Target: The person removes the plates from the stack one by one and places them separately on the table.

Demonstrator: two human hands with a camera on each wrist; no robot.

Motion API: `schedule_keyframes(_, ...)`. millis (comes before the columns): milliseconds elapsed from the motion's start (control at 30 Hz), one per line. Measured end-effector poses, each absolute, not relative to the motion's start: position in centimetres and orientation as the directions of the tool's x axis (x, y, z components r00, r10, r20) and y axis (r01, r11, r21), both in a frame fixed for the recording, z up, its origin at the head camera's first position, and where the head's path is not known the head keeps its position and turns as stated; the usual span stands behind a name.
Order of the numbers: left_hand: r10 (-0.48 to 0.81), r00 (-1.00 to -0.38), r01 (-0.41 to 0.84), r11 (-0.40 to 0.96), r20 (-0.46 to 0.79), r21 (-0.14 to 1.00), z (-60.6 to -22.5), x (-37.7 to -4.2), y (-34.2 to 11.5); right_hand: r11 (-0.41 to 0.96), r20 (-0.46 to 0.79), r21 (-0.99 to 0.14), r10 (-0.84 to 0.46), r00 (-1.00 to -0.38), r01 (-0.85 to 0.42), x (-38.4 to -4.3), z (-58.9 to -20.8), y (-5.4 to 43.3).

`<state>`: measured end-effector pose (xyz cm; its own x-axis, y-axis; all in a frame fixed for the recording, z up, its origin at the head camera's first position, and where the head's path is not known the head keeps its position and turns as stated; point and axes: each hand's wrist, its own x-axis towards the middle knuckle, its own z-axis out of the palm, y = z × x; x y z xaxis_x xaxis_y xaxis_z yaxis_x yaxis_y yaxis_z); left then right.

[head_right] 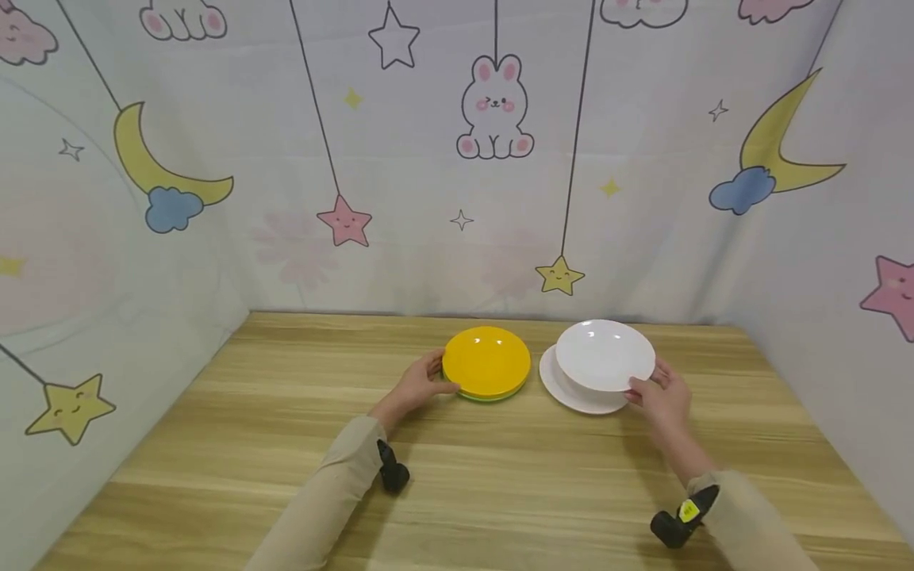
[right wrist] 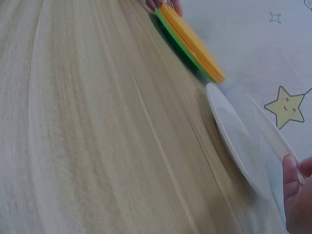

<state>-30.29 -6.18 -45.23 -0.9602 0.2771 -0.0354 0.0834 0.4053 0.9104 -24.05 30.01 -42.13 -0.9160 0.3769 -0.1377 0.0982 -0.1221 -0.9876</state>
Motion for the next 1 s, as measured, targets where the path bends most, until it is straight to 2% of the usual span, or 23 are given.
schedule_keyframes(300,0.276,-0.961,0.087,0.417,-0.035,0.905,-45.1,-30.1,-6.1,-0.230,-0.207,-0.966,0.425,-0.881,0.115,-23.9,-41.3,31.9)
schedule_keyframes(567,0.275,-0.961,0.096,0.422,-0.026,0.901,-45.3,-30.2,-5.9,-0.235,-0.235,-0.962,0.466,-0.853,0.137,-23.7,-40.9,32.9)
schedule_keyframes(1000,0.272,-0.962,0.096,0.421,-0.024,0.902,-45.4,-30.2,-6.0,-0.301,-0.225,-0.951,0.525,-0.821,0.068,-23.3,-41.3,35.3)
